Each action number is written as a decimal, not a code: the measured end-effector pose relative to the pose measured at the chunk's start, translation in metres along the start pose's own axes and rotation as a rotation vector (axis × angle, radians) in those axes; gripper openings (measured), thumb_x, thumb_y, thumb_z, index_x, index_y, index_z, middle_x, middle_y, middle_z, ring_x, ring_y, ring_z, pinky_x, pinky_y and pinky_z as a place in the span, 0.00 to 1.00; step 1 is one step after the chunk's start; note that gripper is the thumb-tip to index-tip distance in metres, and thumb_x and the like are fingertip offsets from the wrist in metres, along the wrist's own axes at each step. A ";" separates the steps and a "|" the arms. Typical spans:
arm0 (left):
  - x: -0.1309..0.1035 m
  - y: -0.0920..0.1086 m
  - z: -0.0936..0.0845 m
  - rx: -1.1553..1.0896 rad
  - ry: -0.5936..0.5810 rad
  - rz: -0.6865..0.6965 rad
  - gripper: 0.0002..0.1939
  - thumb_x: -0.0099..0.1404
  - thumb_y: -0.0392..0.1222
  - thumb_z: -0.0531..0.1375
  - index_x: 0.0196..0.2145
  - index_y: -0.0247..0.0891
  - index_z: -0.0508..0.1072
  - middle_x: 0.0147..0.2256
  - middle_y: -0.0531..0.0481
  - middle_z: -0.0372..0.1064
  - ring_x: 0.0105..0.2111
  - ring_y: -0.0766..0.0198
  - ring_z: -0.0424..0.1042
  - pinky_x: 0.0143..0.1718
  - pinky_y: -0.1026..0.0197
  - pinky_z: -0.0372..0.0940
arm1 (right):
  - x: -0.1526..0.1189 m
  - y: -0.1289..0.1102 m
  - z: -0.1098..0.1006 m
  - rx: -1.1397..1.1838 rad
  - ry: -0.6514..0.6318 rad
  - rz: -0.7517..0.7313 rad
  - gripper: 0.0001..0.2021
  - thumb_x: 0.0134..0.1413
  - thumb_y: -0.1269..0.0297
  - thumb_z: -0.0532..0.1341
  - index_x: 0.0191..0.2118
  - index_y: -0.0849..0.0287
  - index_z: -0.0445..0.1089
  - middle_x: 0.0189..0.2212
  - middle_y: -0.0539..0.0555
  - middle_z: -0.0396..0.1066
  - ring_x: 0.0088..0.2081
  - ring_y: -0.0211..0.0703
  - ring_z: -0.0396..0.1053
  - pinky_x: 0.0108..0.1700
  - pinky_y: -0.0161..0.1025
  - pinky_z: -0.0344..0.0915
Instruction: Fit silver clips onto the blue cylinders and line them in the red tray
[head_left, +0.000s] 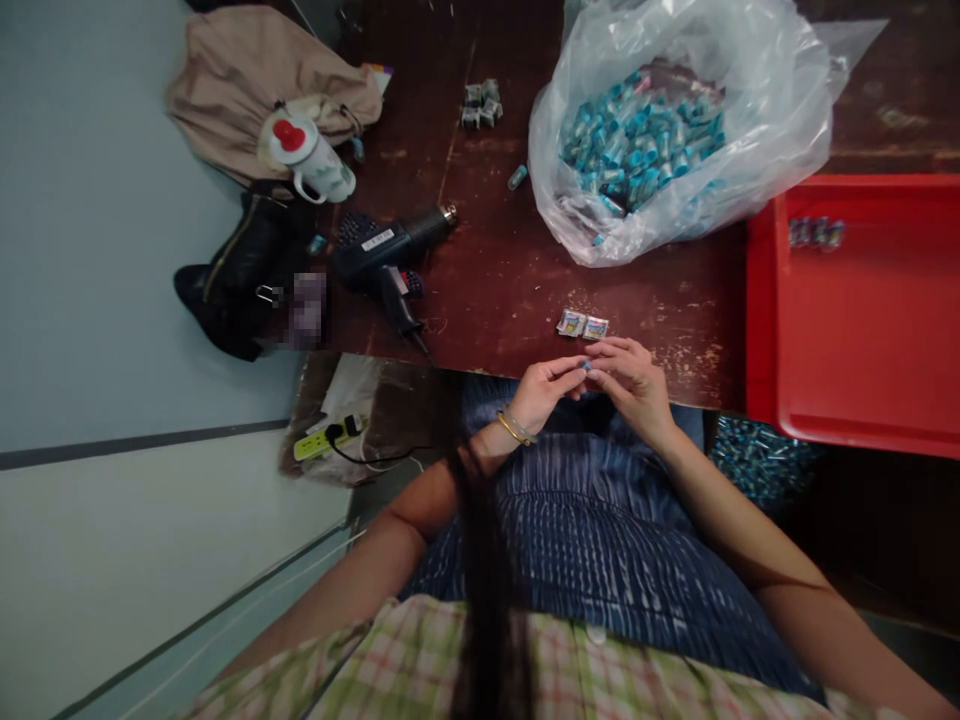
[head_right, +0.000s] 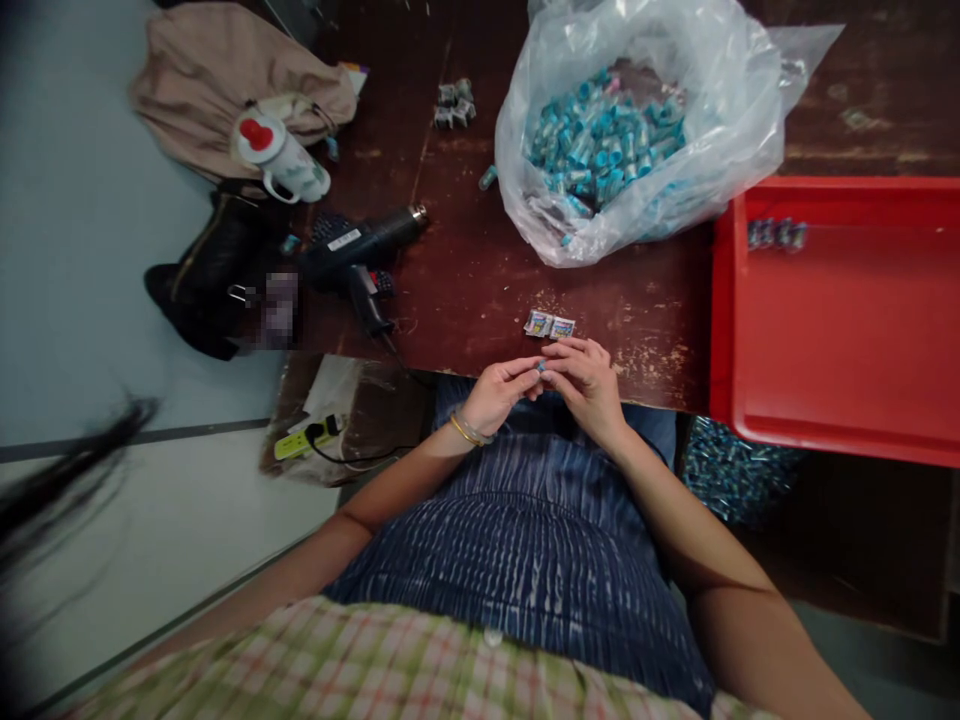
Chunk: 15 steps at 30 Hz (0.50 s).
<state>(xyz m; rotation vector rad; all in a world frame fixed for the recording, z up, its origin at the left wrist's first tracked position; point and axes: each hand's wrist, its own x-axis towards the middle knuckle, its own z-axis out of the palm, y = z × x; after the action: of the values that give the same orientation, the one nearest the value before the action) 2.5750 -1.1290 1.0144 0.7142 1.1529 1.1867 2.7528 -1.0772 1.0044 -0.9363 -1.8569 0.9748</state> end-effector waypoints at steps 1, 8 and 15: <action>0.000 0.001 0.000 -0.033 -0.010 -0.021 0.25 0.55 0.53 0.80 0.45 0.33 0.86 0.30 0.50 0.76 0.29 0.67 0.69 0.35 0.60 0.63 | 0.000 0.000 0.000 0.012 -0.002 -0.001 0.10 0.68 0.54 0.65 0.39 0.49 0.82 0.51 0.56 0.83 0.61 0.60 0.75 0.72 0.67 0.57; 0.001 0.014 0.010 -0.247 -0.056 -0.110 0.30 0.58 0.46 0.79 0.57 0.41 0.81 0.44 0.47 0.80 0.36 0.67 0.74 0.41 0.61 0.68 | -0.006 -0.007 0.022 0.361 0.094 0.184 0.16 0.62 0.47 0.68 0.48 0.51 0.74 0.63 0.61 0.74 0.63 0.57 0.73 0.65 0.55 0.71; -0.001 0.017 0.006 -0.140 -0.043 -0.088 0.37 0.59 0.51 0.79 0.63 0.40 0.76 0.47 0.43 0.83 0.39 0.62 0.78 0.43 0.60 0.70 | 0.020 0.007 -0.078 0.255 0.247 0.179 0.13 0.65 0.50 0.69 0.47 0.51 0.73 0.43 0.54 0.80 0.43 0.46 0.78 0.50 0.45 0.78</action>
<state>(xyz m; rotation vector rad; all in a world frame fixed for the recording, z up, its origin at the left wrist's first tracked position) 2.5753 -1.1242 1.0322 0.5747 1.0441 1.1594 2.8166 -1.0362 1.0333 -1.0272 -1.4246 1.1197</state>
